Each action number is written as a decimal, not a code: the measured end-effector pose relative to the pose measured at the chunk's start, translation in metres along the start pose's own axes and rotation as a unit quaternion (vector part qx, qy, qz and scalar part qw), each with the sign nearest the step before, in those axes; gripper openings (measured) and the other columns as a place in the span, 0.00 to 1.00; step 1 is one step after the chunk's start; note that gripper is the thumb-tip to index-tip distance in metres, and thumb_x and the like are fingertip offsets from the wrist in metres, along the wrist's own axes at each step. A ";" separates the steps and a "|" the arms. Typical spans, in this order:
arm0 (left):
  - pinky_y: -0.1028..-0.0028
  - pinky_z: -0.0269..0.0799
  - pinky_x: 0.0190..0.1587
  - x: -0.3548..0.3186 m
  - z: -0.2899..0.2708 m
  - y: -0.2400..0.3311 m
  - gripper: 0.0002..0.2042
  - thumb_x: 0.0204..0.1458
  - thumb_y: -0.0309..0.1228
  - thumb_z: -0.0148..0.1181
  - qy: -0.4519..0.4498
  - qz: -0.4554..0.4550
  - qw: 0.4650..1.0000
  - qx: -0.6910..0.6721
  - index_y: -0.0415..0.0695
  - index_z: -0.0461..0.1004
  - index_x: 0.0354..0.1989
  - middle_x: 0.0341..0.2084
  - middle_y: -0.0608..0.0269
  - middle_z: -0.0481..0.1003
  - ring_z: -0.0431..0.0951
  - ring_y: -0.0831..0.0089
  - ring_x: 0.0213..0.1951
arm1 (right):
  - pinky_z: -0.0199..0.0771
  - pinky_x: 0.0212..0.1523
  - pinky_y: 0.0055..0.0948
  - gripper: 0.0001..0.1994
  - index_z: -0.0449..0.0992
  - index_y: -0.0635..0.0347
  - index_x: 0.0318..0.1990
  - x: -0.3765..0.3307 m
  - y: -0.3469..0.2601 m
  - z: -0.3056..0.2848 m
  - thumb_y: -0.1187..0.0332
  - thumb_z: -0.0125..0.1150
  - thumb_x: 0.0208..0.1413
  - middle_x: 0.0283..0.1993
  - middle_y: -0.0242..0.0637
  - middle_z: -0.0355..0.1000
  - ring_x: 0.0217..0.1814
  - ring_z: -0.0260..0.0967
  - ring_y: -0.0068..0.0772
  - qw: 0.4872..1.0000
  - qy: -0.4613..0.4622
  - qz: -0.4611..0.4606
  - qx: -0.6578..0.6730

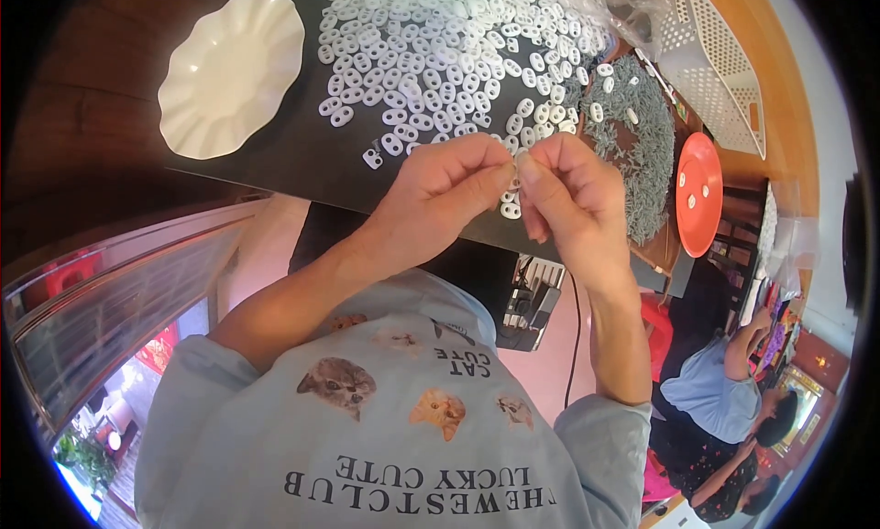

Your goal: Sorting and inspecting small white plastic fasteners at a desk.

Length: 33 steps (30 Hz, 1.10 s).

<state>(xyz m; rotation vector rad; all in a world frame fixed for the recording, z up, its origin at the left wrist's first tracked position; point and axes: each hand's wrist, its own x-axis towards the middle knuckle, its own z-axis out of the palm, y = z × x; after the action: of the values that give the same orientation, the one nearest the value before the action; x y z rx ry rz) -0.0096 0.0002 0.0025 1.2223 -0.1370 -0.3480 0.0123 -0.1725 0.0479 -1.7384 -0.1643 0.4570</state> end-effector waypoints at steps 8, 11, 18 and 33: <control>0.86 0.53 0.25 0.001 -0.001 -0.002 0.07 0.61 0.31 0.51 -0.013 0.001 0.997 -0.070 0.41 0.72 0.37 0.23 0.74 0.66 0.59 0.89 0.24 | 0.63 0.22 0.18 0.07 0.69 0.64 0.35 0.003 -0.002 -0.005 0.69 0.51 0.63 0.25 0.30 0.68 0.20 0.63 0.17 0.997 -0.044 0.024 0.065; 0.85 0.54 0.26 0.000 0.001 -0.002 0.07 0.61 0.30 0.51 -0.008 0.023 0.998 -0.064 0.41 0.72 0.36 0.23 0.74 0.67 0.60 0.89 0.24 | 0.64 0.24 0.17 0.08 0.68 0.64 0.35 0.002 0.001 -0.003 0.68 0.51 0.63 0.27 0.31 0.68 0.21 0.63 0.17 0.999 -0.047 -0.019 -0.012; 0.85 0.54 0.25 -0.001 -0.010 -0.005 0.07 0.61 0.30 0.51 0.018 -0.002 0.999 -0.035 0.41 0.72 0.36 0.23 0.73 0.67 0.59 0.88 0.23 | 0.66 0.27 0.20 0.09 0.71 0.63 0.40 0.047 0.004 -0.049 0.65 0.52 0.63 0.28 0.30 0.68 0.26 0.64 0.17 0.983 -0.032 -0.027 -0.181; 0.84 0.58 0.29 -0.005 -0.014 -0.002 0.07 0.60 0.29 0.51 0.035 -0.018 0.998 -0.038 0.41 0.71 0.33 0.24 0.76 0.66 0.62 0.90 0.28 | 0.70 0.37 0.37 0.08 0.72 0.62 0.37 0.105 0.017 -0.046 0.70 0.60 0.52 0.35 0.44 0.72 0.37 0.72 0.46 0.827 0.040 -0.220 -0.516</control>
<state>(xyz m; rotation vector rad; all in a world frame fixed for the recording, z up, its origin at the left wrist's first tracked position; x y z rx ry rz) -0.0108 0.0142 -0.0038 1.1612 -0.0406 -0.3377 0.1234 -0.1805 0.0162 -2.6637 -0.8600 -0.1106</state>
